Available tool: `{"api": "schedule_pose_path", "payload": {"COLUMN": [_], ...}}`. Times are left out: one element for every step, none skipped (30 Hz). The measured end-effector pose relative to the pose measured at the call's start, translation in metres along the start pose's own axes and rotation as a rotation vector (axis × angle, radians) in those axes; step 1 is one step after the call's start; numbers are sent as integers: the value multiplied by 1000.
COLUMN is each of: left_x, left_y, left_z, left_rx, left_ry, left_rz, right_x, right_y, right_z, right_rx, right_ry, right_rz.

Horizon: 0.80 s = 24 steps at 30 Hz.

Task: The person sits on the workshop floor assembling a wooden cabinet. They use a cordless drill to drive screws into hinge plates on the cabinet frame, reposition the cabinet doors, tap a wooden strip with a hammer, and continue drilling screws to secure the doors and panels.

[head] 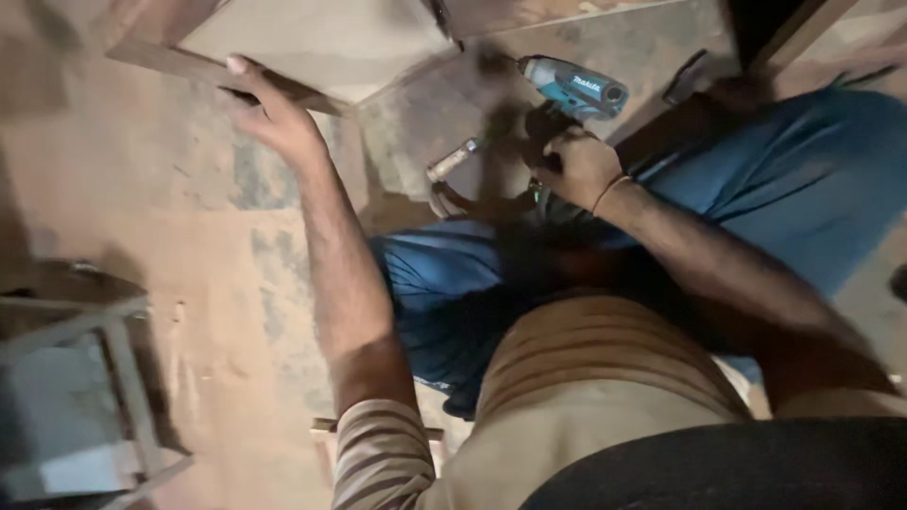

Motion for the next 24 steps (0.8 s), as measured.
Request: {"api": "schedule_pose_path", "payload": {"left_x": [12,20,29,36,43,52,56,54,68,68,67,60,39,1,-29,-60,-84,-95,-102,-102,-99,-94,-86,-73], "left_y": [-10,-15,-27,-41,-50,-56,-63,-67,-55,-52,-43,-40,-31,-21,-22,-26,-34,-46,-57,-73,-87,-98,-123,-152], "left_z": [-15,-23,-32,-43,-54,-62,-71,-81,-75,-80,-80,-78,-81,-85,-91,-98,-102,-104,-102,-102,-102,-102,-107,-116], "left_rx": [-1,-7,-18,-2,17,39,-3,-51,-90,4,97,187,27,-134,-168,-198,-229,-213,-199,-195,-187,-182,-278,-369], "left_ry": [16,24,34,2,-28,-62,-31,7,32,41,47,48,77,112,187,155,122,169,215,306,398,484,446,411], "left_rz": [-13,-19,-23,-16,-7,5,9,10,9,126,246,362,300,238,310,342,369,479,589,612,638,665,630,592], "right_x": [2,3,6,6,6,10,11,8,12,9,8,2,-1,-2,-2,-3,-5,-5,-4,-3,-6,-8,-9,-10], "right_y": [-4,-6,-5,-3,-4,-4,-1,-2,-1,6,15,24,34,45,56,64,70,74,76,76,74,70,66,63], "right_z": [5,4,8,12,11,9,10,8,-16,-22,-33,-38,-41,-43,-44,-47,-51,-51,-51,-45,-43,-47,-49,-48], "right_rx": [12,21,26,32,40,53,75,90,116,151,188,222,260,293,327,366,403,434,473,512,553,542,519,497], "right_ry": [-15,-18,-21,-7,6,26,62,94,130,158,189,218,237,256,277,252,225,198,207,214,220,234,249,257], "right_rz": [-28,-52,-79,-89,-103,-116,-135,-156,-165,-142,-119,-88,-87,-86,-91,-93,-92,-86,-89,-95,-103,-50,6,63]}}
Point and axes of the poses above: each hand's wrist, its own x-axis towards the middle knuckle, its own y-axis out of the back of the hand, z = x × y, the point moved 1 cm from there along x, towards the middle knuckle, and after that the axes turned 15 degrees about y, right-handed, at the moved point
